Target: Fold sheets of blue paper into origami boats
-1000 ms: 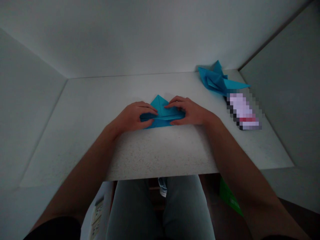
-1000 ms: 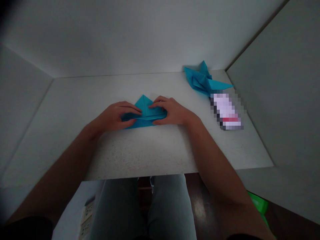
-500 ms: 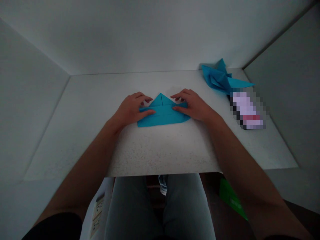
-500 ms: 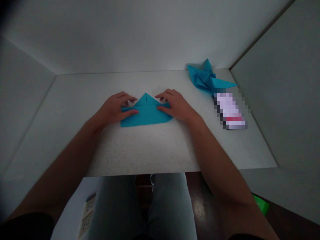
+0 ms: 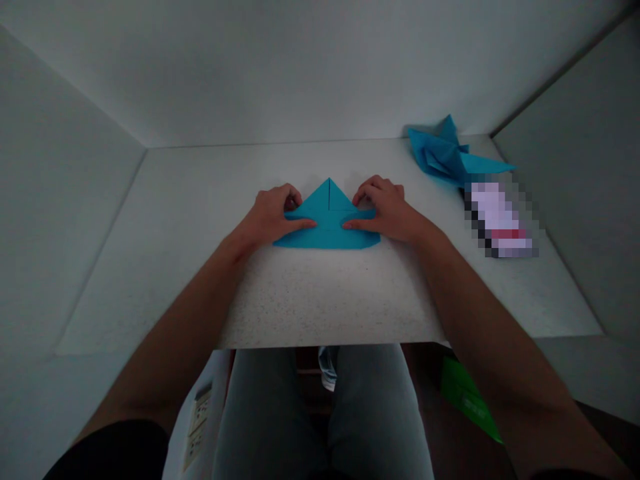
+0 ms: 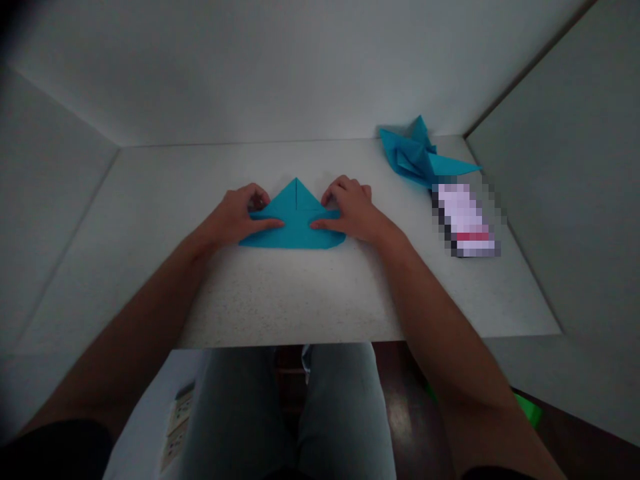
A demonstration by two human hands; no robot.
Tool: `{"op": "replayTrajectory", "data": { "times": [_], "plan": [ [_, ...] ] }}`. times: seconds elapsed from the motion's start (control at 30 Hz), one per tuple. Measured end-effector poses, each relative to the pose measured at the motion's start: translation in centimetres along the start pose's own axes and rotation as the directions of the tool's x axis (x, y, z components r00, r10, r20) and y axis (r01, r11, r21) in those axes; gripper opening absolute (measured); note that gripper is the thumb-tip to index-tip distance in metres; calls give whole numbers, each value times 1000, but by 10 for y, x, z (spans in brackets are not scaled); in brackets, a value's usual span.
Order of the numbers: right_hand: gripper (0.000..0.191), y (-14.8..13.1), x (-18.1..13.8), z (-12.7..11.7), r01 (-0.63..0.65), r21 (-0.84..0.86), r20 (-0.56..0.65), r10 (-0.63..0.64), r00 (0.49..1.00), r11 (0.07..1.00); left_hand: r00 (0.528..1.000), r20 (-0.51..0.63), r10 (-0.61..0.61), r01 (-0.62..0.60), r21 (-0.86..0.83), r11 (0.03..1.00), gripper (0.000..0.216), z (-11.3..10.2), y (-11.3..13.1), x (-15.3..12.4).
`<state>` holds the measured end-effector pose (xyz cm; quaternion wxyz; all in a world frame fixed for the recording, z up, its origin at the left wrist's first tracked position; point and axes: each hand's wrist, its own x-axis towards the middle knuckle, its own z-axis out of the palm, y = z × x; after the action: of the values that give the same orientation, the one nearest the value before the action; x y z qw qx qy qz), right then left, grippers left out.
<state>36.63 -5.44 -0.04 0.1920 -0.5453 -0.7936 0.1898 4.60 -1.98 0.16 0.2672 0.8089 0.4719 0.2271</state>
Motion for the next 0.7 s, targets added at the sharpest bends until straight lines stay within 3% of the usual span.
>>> {"op": "replayTrajectory", "data": {
  "times": [0.1, 0.2, 0.27, 0.37, 0.43, 0.53, 0.7],
  "plan": [
    [49, 1, 1, -1, 18, 65, -2, -18, 1000, 998, 999, -46, 20, -27, -158, 987, 44, 0, -1, 1],
    [33, 3, 3, -5, 76, 138, -58, -68, 996, 988, 983, -176, 49, -86, -212, 973, 34, -1, 0, 2],
    [25, 5, 4, -10, 122, 145, -192, -93, 977, 982, 960, -270, 78, -136, -203, 970, 27, -3, 3, 3],
    [22, 5, 3, -19, 157, 100, -408, -103, 907, 982, 906, -396, 149, -215, -126, 969, 14, -7, 9, 4],
    [23, 6, 1, -25, 144, 48, -471, -105, 876, 988, 879, -431, 206, -250, -48, 967, 9, -10, 12, 4],
    [27, 10, -1, -28, 103, -50, -432, -115, 895, 993, 894, -352, 276, -271, 64, 960, 4, -12, 10, 3],
    [24, 21, -2, -24, 111, -85, -101, -119, 988, 990, 963, -8, 269, -265, 162, 951, 16, -11, -2, -1]
  ]
}}
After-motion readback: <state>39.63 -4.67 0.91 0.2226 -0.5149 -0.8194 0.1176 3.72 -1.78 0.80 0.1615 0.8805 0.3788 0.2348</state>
